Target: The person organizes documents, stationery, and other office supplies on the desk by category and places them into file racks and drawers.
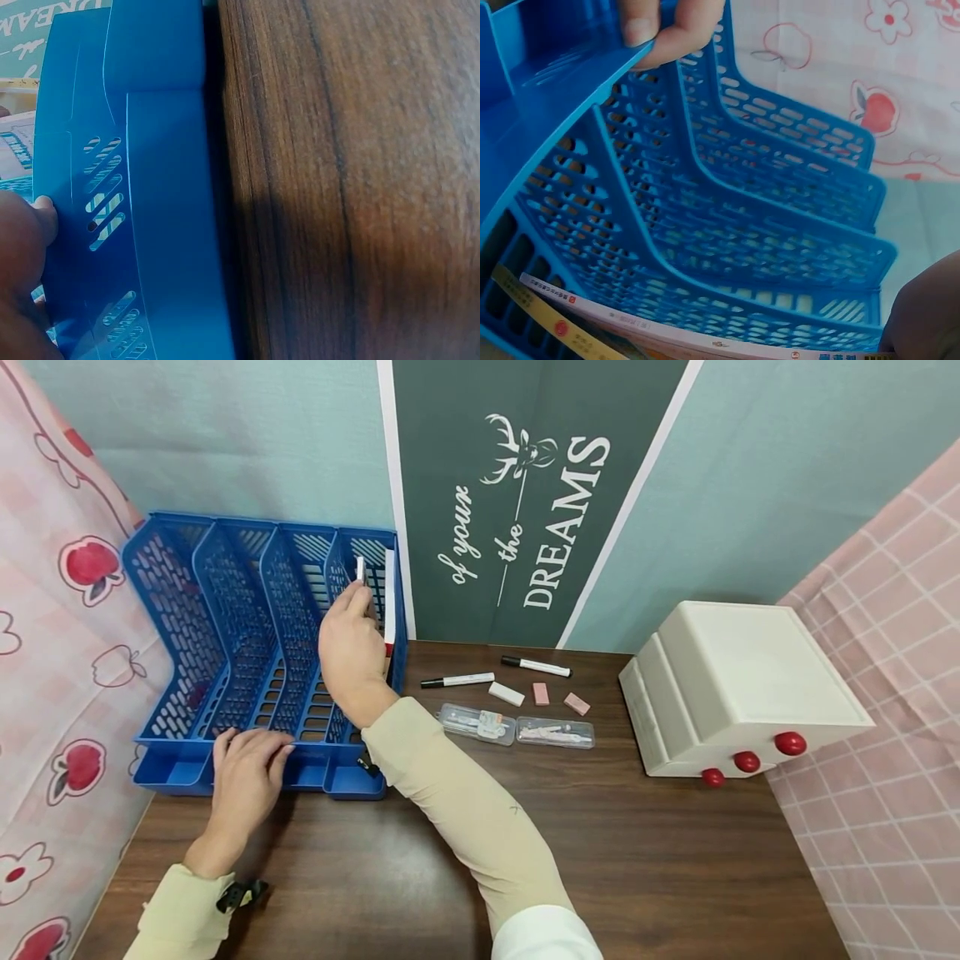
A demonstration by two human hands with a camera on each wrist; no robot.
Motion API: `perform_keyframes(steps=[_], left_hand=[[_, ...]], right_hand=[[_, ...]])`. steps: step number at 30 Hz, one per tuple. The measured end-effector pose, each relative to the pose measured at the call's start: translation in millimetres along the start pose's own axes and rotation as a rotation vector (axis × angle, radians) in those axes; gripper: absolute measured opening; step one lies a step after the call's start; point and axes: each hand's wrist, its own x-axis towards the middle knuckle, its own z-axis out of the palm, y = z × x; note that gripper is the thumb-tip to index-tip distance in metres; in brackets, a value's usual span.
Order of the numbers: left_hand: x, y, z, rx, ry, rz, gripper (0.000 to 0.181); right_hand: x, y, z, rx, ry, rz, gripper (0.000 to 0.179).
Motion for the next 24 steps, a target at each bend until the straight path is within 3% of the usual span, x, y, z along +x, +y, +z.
perform_keyframes(steps=[6,12,16,24], left_hand=[[-0.4,0.6,1.0,-0.001,-0.008,0.000,0.006],[-0.4,1.7,0.4,0.009,-0.013,-0.001,0.006],[-0.2,2.9,-0.5,0.001,0.001,0.001,0.006],[-0.1,3.6,-0.9,0.013,-0.002,0.004,0.006]], right_hand=[[1.6,2,16,-0.030,-0.023,0.043,0.057],[1.9,1,16,-0.170,-0.036,0.006,0.059],[0.4,0,9,-0.267,-0.094,-0.031,0.065],[-3.5,-2,-13,-0.364,-0.291,-0.104,0.054]])
